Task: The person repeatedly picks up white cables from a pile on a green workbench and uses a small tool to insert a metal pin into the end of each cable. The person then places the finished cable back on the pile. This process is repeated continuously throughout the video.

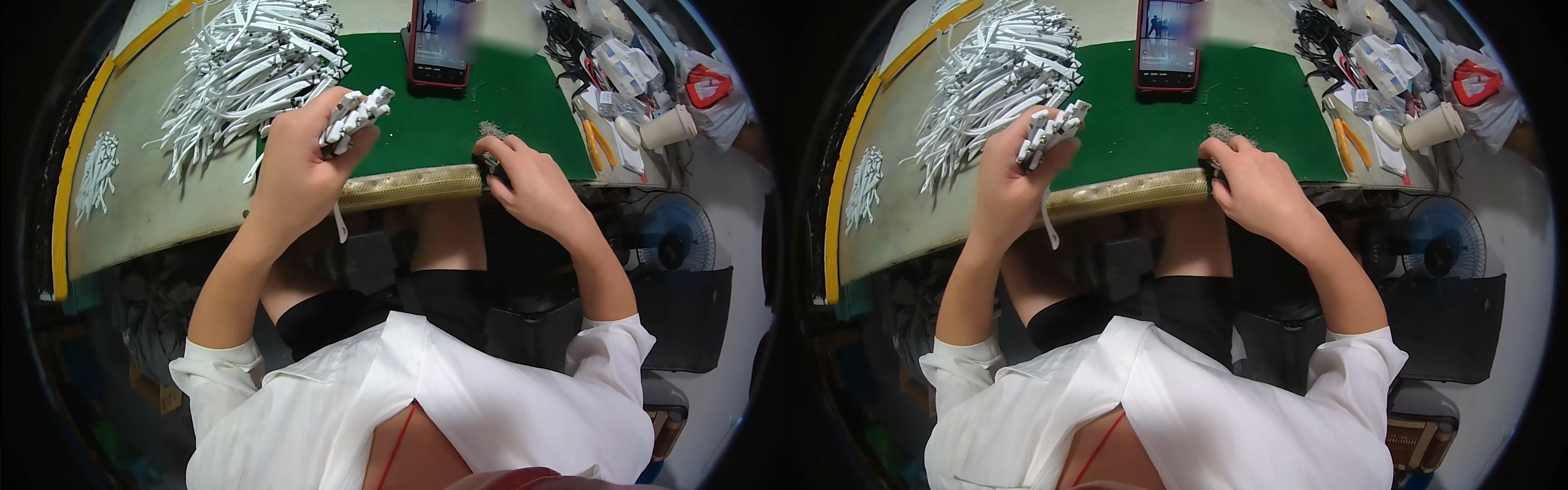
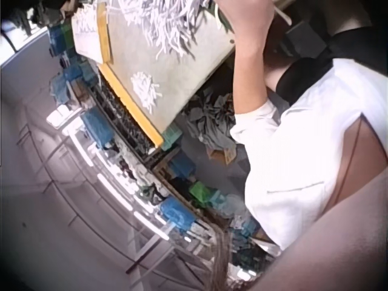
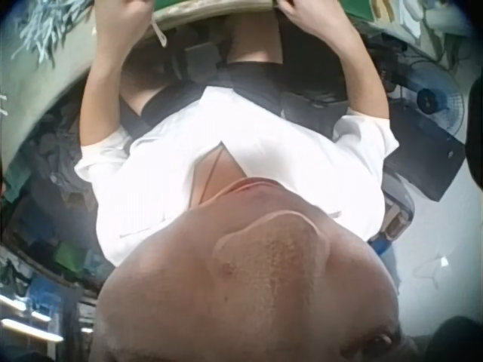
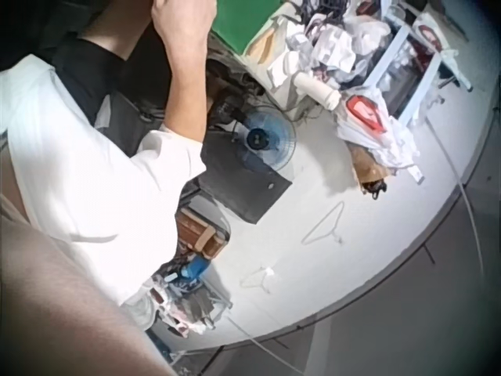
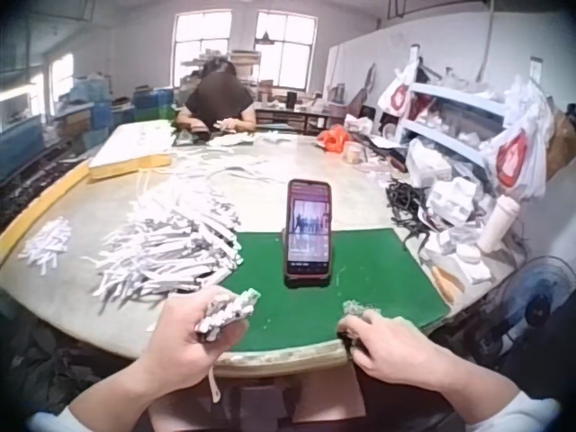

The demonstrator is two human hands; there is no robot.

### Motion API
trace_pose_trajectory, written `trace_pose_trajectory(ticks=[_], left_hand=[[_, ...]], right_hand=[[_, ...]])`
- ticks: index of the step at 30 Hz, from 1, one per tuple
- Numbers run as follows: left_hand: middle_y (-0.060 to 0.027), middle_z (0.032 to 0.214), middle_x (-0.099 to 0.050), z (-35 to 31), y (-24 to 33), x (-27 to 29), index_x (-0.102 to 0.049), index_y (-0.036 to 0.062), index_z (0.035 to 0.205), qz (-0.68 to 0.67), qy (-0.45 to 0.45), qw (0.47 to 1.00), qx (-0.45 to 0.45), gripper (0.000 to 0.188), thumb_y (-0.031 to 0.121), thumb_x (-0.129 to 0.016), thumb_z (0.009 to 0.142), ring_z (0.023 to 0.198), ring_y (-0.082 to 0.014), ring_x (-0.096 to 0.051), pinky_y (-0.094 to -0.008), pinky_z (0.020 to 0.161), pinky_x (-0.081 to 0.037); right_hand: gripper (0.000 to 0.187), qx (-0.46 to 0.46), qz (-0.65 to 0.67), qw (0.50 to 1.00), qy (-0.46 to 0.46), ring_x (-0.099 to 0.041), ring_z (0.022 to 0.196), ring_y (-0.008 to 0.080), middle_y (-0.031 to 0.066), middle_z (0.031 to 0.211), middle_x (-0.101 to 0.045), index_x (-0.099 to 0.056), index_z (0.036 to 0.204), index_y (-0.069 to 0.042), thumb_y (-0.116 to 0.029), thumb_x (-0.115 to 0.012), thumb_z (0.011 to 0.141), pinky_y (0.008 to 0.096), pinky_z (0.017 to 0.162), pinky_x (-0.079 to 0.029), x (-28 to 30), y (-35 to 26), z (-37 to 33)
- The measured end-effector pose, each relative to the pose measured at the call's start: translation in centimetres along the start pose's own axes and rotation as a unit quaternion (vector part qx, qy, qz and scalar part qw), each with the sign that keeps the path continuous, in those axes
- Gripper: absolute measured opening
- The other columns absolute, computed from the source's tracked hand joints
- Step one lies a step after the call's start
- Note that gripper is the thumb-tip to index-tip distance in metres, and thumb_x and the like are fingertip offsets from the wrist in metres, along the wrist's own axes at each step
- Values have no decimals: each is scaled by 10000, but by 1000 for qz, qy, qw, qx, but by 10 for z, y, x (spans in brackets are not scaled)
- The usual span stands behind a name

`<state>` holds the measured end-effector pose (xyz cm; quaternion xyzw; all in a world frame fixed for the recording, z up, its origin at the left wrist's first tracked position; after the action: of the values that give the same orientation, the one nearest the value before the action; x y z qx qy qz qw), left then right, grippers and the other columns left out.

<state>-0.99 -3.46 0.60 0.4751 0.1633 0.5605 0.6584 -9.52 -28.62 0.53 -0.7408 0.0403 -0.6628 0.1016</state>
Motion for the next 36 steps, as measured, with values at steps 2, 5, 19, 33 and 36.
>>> trace_pose_trajectory(ticks=[2, 5, 19, 33, 36], left_hand=[[-59, 645, -555, -3, 4, -1, -619, 5, 956, 12, 1, 1000, -11, 144, 62, -706, 858, 564, -130, -443, -276, 542, -385], [3, 708, -567, -10, 14, -7, -627, 18, 996, 25, -9, 999, -18, 151, 78, -710, 884, 627, -65, -456, -226, 572, -380], [-100, 756, -650, -19, 27, -9, -665, 0, 1005, 179, 64, 951, -244, 377, 51, -779, 649, 613, -242, -655, -303, 515, -497], [-172, 855, -671, -25, 2, 0, -606, 74, 1142, 379, 23, 924, -54, 481, -33, -685, 680, 761, -379, -659, -436, 642, -511], [-169, 778, -674, -9, -21, 34, -617, 96, 1117, 440, 49, 897, -17, 407, 8, -696, 728, 733, -381, -654, -454, 658, -502]], right_hand=[[329, 86, 70, 991, 74, -649, 832, 334, 168, 986, -612, -563, 1183, -74, -92, -598, 855, 406, 744, -530, 4, -3, 1], [360, 5, 439, 898, -37, -569, 585, 99, 58, 965, -569, -558, 1252, -105, -103, -612, 896, 229, 495, -450, 23, -38, -4], [315, 2, 718, 695, -30, -498, 502, 32, 31, 883, -583, -483, 1275, -86, -161, -568, 981, 168, 410, -348, 3, -90, -10], [710, 92, 155, 955, 237, -654, 645, 360, 203, 879, -654, -355, 1402, -1, -203, -722, 829, 415, 561, -515, -27, -95, -5], [672, 50, 191, 959, 204, -666, 692, 395, 214, 860, -651, -369, 1400, -31, -180, -702, 836, 453, 608, -524, -22, -65, -14]])
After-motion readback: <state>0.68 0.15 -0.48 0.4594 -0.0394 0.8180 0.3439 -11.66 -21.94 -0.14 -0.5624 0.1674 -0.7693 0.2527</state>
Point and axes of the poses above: each hand's wrist, its own z-axis towards the middle knuckle, its own x-axis out of the back of the hand, y = z × x, the point moved 3 cm from there along z, towards the middle knuckle
